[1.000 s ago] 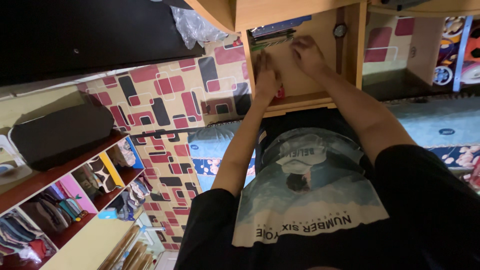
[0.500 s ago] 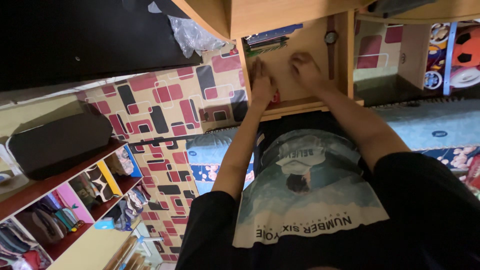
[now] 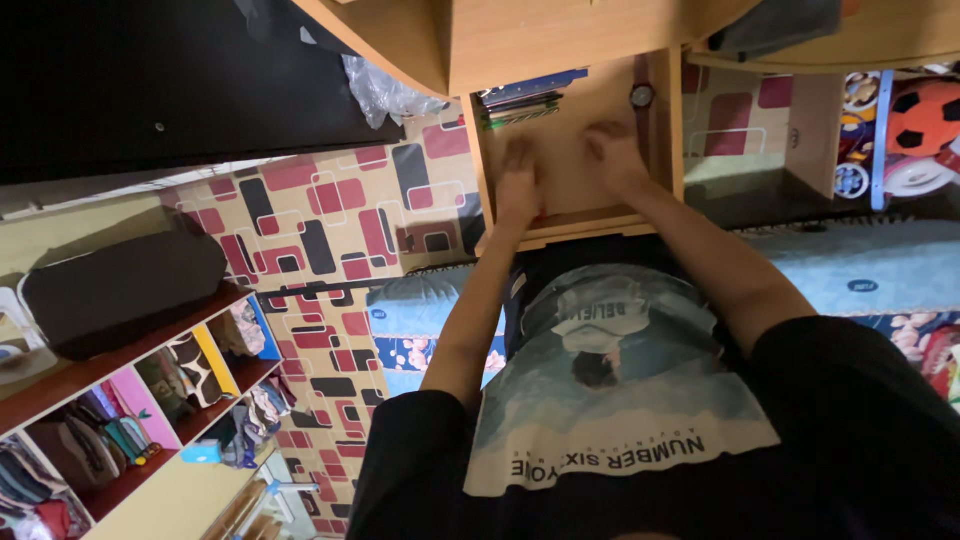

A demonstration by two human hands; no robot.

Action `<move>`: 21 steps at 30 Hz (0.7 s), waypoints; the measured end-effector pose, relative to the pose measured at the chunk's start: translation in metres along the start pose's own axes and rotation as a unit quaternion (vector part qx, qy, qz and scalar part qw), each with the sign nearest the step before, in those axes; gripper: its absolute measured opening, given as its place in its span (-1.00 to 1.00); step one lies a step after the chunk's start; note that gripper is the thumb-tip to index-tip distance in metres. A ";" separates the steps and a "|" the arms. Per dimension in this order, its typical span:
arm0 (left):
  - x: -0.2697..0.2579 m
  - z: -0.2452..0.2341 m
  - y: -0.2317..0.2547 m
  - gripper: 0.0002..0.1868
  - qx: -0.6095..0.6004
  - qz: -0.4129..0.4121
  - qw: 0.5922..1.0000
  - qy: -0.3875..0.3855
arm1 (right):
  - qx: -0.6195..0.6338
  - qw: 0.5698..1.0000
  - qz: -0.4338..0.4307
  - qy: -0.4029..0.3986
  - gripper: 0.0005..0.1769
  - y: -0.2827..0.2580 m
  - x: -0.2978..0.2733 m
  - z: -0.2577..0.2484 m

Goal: The person systematically cleans various stationery items from a wooden drawer using a grey cloth. They pick up each item individually, wipe it thoroughly, and place it back into the drawer. The items handled include pens, a ruler, a small box, and a pair of scissors.

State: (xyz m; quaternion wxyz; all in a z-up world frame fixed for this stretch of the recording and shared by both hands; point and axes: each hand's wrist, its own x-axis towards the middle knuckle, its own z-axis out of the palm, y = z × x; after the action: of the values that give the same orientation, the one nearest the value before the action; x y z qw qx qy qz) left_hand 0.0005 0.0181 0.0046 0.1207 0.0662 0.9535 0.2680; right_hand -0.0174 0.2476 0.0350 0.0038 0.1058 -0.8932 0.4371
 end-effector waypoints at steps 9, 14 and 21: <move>0.006 -0.041 0.064 -0.40 -0.113 0.057 0.979 0.158 | 0.052 0.994 -0.020 0.088 -0.87 -0.045 0.048 -0.038; 0.014 -0.085 0.106 -0.42 -0.170 0.036 0.967 0.189 | 0.008 0.985 -0.078 0.154 -0.88 -0.058 0.091 -0.055; 0.009 -0.114 0.123 -0.44 -0.246 0.001 0.951 0.189 | -0.052 0.969 -0.169 0.174 -0.82 -0.055 0.174 -0.056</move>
State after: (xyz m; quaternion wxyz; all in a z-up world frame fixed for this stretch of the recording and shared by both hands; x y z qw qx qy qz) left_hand -0.0305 0.0680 0.1622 -0.0493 -0.0166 0.8631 0.5023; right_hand -0.1822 0.2262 0.1295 0.2390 0.1774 -0.8693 0.3946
